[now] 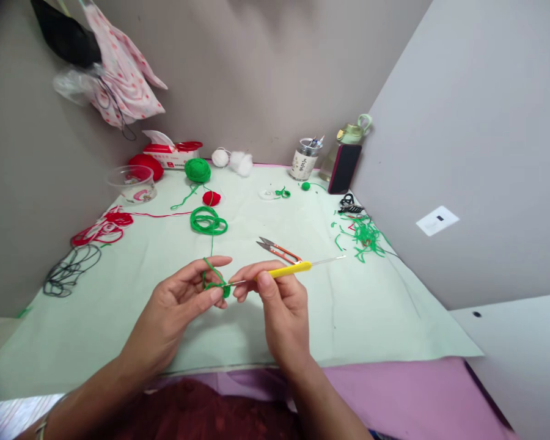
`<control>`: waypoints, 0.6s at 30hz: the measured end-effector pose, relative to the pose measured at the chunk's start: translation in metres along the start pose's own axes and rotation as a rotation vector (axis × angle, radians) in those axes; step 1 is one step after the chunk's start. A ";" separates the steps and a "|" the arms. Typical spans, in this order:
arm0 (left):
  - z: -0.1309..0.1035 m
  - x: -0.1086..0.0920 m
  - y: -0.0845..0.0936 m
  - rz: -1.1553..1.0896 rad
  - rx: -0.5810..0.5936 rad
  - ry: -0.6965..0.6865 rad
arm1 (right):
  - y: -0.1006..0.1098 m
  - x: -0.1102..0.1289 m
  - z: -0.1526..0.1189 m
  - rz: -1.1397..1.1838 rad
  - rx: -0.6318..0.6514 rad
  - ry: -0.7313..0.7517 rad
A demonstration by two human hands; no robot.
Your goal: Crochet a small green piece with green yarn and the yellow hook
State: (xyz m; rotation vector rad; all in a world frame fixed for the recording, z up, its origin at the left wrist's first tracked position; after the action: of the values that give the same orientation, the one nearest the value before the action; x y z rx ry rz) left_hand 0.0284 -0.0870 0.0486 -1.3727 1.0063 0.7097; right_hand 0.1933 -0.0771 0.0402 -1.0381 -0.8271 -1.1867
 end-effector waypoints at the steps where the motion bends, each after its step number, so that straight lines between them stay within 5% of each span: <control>1: 0.000 0.000 0.000 0.000 -0.001 0.002 | 0.001 0.001 0.000 -0.017 0.009 0.017; 7: -0.001 -0.003 -0.001 0.017 -0.027 0.006 | 0.003 0.006 -0.006 -0.128 0.034 0.138; 18: -0.001 -0.001 0.000 0.031 -0.050 0.012 | -0.001 0.000 -0.003 0.018 0.006 0.011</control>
State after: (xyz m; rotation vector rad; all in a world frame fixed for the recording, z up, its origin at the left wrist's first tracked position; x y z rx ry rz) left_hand 0.0278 -0.0873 0.0500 -1.4090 1.0274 0.7553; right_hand 0.1920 -0.0796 0.0394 -1.0313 -0.8102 -1.1730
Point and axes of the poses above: each hand's wrist, its own z-axis towards the middle knuckle, its own y-axis out of the back of the hand, x = y × z, the point moved 2 cm from there along z, towards the middle knuckle, and after that the axes turned 7 degrees about -z, right-handed, at the moved point
